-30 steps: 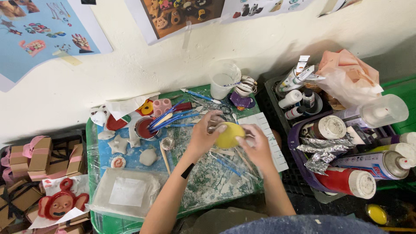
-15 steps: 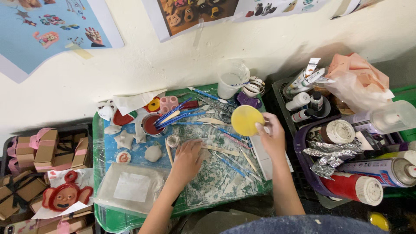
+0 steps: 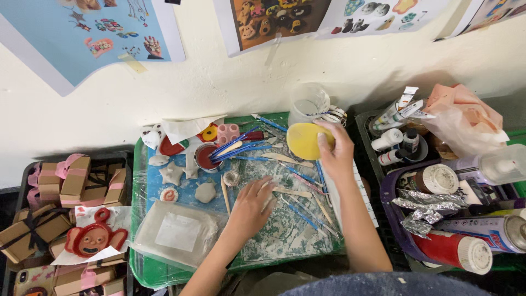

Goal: The person shapes a piece of clay by hand, using a small wooden tool to smooth the surface and edges, then places it near a star-shaped clay object and uses a brush and palette to apply paint.

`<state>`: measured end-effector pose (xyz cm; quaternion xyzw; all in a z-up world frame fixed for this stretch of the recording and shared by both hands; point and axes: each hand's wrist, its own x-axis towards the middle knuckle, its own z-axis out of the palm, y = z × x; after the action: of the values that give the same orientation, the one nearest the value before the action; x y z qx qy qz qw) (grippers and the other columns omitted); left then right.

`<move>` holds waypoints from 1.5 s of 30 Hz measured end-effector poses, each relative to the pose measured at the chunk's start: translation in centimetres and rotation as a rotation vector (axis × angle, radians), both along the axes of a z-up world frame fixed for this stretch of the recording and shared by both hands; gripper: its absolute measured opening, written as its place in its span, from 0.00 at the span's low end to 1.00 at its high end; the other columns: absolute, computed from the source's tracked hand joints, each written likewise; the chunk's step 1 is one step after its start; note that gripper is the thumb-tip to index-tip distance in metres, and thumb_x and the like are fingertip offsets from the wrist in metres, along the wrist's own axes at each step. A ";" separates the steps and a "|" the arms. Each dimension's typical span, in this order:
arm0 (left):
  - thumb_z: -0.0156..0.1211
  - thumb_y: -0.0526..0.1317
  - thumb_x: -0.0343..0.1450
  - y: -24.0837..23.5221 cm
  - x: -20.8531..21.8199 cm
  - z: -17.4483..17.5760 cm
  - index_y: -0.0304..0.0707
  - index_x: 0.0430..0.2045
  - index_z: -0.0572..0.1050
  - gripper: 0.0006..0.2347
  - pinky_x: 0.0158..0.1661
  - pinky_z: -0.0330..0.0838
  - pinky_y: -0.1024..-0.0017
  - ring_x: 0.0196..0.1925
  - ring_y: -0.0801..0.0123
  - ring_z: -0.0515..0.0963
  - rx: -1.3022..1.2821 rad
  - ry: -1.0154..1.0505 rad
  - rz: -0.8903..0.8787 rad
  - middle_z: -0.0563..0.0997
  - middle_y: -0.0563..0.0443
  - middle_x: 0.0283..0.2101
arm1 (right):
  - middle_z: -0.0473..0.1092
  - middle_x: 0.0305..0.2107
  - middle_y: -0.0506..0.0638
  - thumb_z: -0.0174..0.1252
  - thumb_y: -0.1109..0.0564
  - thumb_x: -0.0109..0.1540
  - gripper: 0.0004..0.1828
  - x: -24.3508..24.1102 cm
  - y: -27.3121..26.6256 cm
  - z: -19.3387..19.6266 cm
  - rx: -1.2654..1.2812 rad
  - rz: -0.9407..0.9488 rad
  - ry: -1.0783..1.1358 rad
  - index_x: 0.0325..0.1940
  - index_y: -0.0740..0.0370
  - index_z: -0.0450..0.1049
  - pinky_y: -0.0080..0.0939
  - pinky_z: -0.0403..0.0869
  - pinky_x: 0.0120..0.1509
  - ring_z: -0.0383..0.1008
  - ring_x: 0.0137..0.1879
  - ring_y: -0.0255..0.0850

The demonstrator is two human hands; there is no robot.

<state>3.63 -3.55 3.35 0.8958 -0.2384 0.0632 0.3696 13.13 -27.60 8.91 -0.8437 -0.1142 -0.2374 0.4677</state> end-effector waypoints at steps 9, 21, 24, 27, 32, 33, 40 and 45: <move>0.70 0.39 0.59 -8.5 17.4 10.5 0.37 0.71 0.56 0.42 0.61 0.68 0.56 0.63 0.51 0.72 0.106 -0.501 -0.009 0.67 0.41 0.67 | 0.76 0.45 0.58 0.59 0.66 0.63 0.16 7.5 -3.3 9.2 -0.316 0.052 -0.028 0.55 0.62 0.76 0.44 0.74 0.58 0.78 0.52 0.53; 0.66 0.34 0.70 -10.4 24.6 6.3 0.33 0.48 0.73 0.14 0.45 0.81 0.66 0.45 0.56 0.88 -0.518 -0.016 -0.117 0.85 0.41 0.43 | 0.76 0.44 0.44 0.71 0.65 0.50 0.30 11.6 -6.0 8.1 0.158 0.340 0.430 0.55 0.57 0.73 0.35 0.74 0.57 0.77 0.51 0.34; 0.67 0.32 0.67 -10.9 25.1 5.5 0.31 0.49 0.71 0.17 0.43 0.82 0.67 0.42 0.55 0.88 -0.565 0.008 -0.178 0.85 0.37 0.40 | 0.78 0.40 0.53 0.71 0.64 0.53 0.22 12.6 -5.5 7.3 -0.183 0.113 0.212 0.51 0.60 0.76 0.40 0.75 0.53 0.79 0.46 0.42; 0.67 0.29 0.66 -11.7 25.7 4.7 0.30 0.48 0.71 0.17 0.41 0.81 0.66 0.40 0.54 0.88 -0.546 -0.012 -0.120 0.85 0.36 0.38 | 0.79 0.37 0.56 0.68 0.66 0.53 0.19 13.0 -5.1 6.6 -0.240 0.059 0.153 0.48 0.59 0.77 0.42 0.77 0.50 0.81 0.43 0.46; 0.62 0.26 0.66 -13.0 26.6 3.5 0.31 0.46 0.71 0.15 0.40 0.82 0.66 0.38 0.55 0.89 -0.538 0.009 -0.017 0.86 0.37 0.35 | 0.78 0.35 0.60 0.62 0.70 0.54 0.17 13.0 -4.2 6.1 -0.316 0.034 0.035 0.46 0.60 0.77 0.46 0.77 0.49 0.80 0.44 0.56; 0.62 0.26 0.66 -13.1 26.6 3.3 0.31 0.47 0.71 0.15 0.41 0.82 0.66 0.39 0.55 0.89 -0.555 -0.025 -0.014 0.86 0.37 0.35 | 0.78 0.35 0.60 0.62 0.70 0.54 0.16 13.0 -4.0 6.0 -0.303 0.032 0.018 0.45 0.60 0.77 0.47 0.77 0.48 0.80 0.44 0.57; 0.73 0.31 0.61 -12.7 25.8 4.2 0.30 0.50 0.69 0.24 0.38 0.79 0.66 0.37 0.56 0.87 -0.612 -0.005 -0.145 0.86 0.39 0.37 | 0.78 0.34 0.59 0.61 0.70 0.55 0.15 12.8 -4.8 6.1 -0.282 0.034 0.009 0.44 0.60 0.77 0.47 0.77 0.47 0.80 0.43 0.57; 0.73 0.31 0.62 -13.3 26.0 3.6 0.30 0.51 0.72 0.23 0.36 0.77 0.65 0.33 0.54 0.86 -0.519 -0.040 -0.033 0.84 0.36 0.33 | 0.77 0.34 0.59 0.61 0.70 0.55 0.15 12.7 -4.6 5.9 -0.272 0.044 0.030 0.45 0.60 0.77 0.46 0.77 0.46 0.80 0.42 0.56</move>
<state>29.66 -16.87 6.98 0.7656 -0.2360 0.1337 0.5834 25.84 -32.15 14.83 -0.9000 -0.1569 -0.1970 0.3558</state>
